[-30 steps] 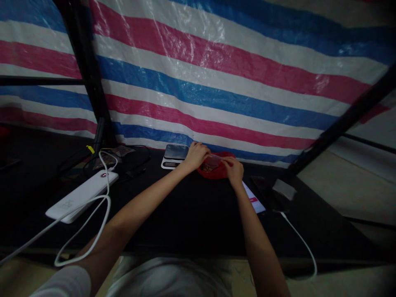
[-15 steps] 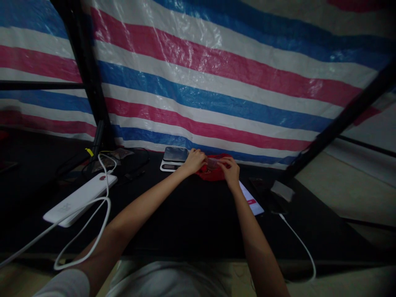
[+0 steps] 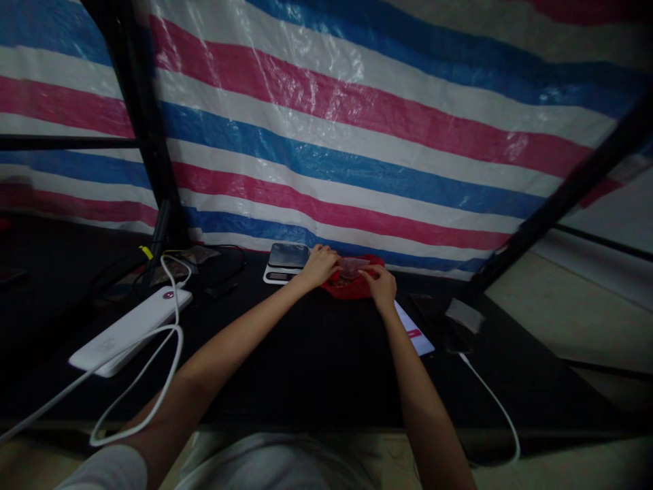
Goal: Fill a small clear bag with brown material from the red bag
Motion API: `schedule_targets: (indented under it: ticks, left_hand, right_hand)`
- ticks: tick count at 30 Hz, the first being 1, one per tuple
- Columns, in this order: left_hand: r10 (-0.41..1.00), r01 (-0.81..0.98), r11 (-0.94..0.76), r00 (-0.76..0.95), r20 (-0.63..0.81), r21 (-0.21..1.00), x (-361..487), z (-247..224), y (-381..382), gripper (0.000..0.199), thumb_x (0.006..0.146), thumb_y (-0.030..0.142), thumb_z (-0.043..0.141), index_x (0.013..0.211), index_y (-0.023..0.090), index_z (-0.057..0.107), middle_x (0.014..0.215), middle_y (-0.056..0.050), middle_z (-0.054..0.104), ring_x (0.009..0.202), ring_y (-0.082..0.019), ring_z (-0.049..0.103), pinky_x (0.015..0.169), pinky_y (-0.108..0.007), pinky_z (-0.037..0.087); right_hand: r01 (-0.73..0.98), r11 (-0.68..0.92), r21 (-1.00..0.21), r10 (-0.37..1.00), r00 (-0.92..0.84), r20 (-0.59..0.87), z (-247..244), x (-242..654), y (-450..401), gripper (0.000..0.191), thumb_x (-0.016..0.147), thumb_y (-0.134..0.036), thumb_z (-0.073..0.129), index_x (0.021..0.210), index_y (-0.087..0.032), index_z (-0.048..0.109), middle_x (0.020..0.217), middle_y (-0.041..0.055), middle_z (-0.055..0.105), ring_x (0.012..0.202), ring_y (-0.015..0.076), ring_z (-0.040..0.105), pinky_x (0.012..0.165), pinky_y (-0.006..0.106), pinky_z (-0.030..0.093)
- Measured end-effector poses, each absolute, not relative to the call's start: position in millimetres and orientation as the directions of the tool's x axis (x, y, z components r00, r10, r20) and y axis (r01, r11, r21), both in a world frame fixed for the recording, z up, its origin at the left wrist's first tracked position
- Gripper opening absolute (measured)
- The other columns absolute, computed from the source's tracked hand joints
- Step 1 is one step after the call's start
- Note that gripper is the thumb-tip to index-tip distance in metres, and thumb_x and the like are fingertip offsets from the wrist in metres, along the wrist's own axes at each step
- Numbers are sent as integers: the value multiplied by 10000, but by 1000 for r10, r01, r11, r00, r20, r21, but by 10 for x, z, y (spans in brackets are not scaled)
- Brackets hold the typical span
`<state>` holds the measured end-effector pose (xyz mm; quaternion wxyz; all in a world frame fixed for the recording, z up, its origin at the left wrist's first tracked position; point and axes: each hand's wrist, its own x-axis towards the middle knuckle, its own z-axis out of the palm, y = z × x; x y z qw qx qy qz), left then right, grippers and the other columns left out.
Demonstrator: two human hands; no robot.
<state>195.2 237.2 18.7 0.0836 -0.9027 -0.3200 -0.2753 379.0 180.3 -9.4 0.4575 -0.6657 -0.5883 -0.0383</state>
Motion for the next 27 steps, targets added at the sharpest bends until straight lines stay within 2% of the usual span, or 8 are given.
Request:
schedule_targets:
  ticks: [4,11,17,23,27]
  left_hand:
    - [524,611,-790,630,573,52,1929,224,2377,163,806,330,535,805,186,614,835,-29,624,863,-195,485,755,-332,246]
    - [522,608,-793,638,566,45,1950,228,2349,146,794,307,555,815,173,609,839,-39,627,859,-199,490,746,-324,256]
    - [536,615,-785,622,570,67,1916,256,2364,171,815,327,519,802,185,613,844,-28,631,859,-195,492,757,-329,255]
    - [529,613,-789,643,554,42,1935,238,2350,179,816,331,517,806,181,614,834,-32,626,861,-194,497,748,-326,257]
    - [541,614,-787,632,554,67,1919,245,2376,190,819,341,511,817,182,614,845,-32,628,866,-189,497,748,-320,261]
  right_hand:
    - [811,73,-580,732,351,584,-89,3802,1804,300,681,-490,591,760,-213,672,816,29,655,649,175,554,599,279,372]
    - [801,164,-576,755,274,596,-100,3771,1805,295,682,-495,583,725,-213,660,794,18,652,682,173,564,628,271,384]
    - [784,146,-603,723,332,606,-88,3798,1806,291,687,-486,579,724,-211,667,798,24,654,694,179,570,640,277,386]
    - [787,204,-582,781,228,582,-109,3760,1830,300,693,-487,565,723,-205,663,812,30,656,708,175,568,664,278,399]
    - [787,142,-601,749,311,585,-103,3800,1833,309,695,-492,559,746,-208,669,833,38,657,706,182,569,672,290,398]
